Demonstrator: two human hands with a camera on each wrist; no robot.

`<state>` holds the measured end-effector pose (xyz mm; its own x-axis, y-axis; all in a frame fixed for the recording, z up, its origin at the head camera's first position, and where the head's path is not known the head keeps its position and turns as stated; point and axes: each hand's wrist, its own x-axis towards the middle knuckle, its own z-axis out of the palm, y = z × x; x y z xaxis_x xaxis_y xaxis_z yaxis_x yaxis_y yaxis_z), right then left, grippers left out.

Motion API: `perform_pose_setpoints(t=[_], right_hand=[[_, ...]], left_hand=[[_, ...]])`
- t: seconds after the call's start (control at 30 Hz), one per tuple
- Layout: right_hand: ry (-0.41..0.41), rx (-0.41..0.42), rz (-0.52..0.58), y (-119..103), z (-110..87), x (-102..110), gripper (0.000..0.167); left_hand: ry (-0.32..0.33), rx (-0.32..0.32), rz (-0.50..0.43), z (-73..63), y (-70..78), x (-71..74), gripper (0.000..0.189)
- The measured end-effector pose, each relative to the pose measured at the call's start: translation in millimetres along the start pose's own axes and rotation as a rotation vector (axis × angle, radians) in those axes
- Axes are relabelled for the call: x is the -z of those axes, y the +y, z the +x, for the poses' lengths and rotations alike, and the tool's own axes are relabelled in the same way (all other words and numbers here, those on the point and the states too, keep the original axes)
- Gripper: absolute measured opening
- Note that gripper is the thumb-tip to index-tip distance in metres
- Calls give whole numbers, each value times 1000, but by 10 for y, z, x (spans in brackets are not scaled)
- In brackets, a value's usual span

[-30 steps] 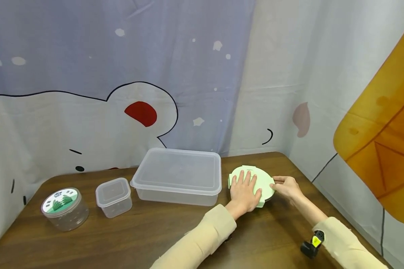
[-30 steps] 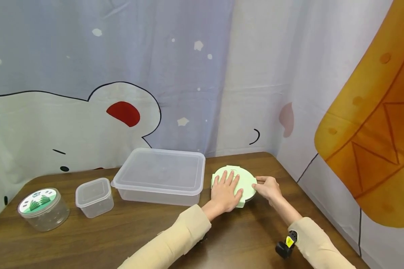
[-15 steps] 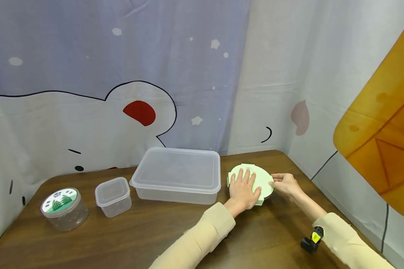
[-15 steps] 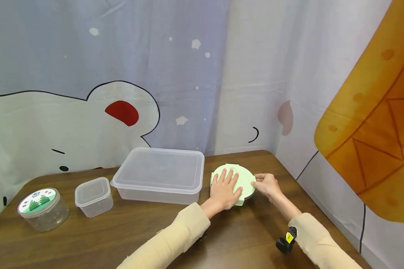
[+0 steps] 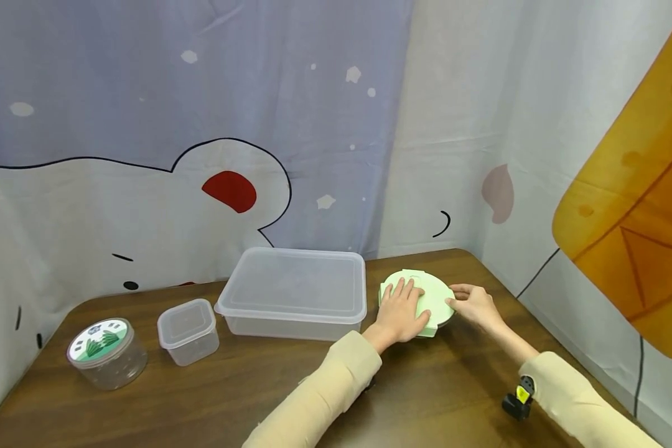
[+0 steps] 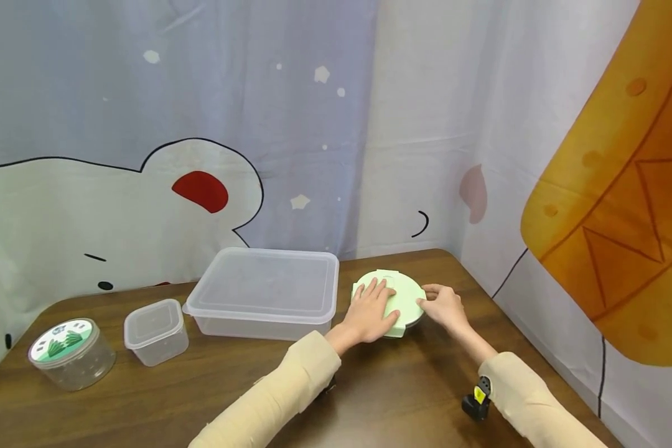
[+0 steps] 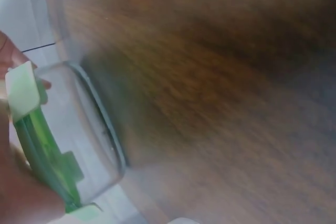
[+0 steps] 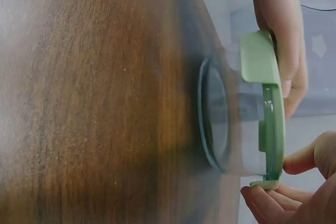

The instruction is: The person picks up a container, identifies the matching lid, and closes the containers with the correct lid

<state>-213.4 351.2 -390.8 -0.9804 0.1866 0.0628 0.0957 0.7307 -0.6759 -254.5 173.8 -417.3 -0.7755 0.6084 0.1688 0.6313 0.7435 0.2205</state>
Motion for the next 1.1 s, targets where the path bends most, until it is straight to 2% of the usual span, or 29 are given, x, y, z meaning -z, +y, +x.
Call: perform_pose_setpoints(t=[0.2, 0.3, 0.37, 0.5, 0.57, 0.67, 0.8, 0.87, 0.97, 1.1], right_hand=[[130, 57, -63, 13, 84, -116, 39], [161, 70, -88, 7, 126, -149, 37], [172, 82, -101, 0, 147, -160, 36], [169, 126, -120, -6, 170, -167, 36], [162, 156, -166, -4, 175, -176, 36], [92, 180, -249, -41, 153, -152, 40], [-69, 170, -309, -146, 104, -46, 48], [-103, 172, -302, -206, 74, -5, 51], [-41, 242, -306, -305, 12, -25, 49], [43, 377, -319, -457, -116, -162, 46]], left_hand=[[103, -68, -23, -33, -34, -18, 36], [126, -82, 13, -41, -27, -13, 35], [104, -76, 47, -47, -15, 8, 36], [11, -45, 119, -78, 26, 85, 41], [-25, -38, 149, -109, 42, 139, 42], [-32, -53, 172, -180, 44, 213, 43], [40, -96, 160, -324, 1, 300, 42], [93, -114, 136, -409, -33, 351, 42], [186, -139, 41, -552, -112, 446, 40], [283, -145, -75, -769, -237, 584, 40]])
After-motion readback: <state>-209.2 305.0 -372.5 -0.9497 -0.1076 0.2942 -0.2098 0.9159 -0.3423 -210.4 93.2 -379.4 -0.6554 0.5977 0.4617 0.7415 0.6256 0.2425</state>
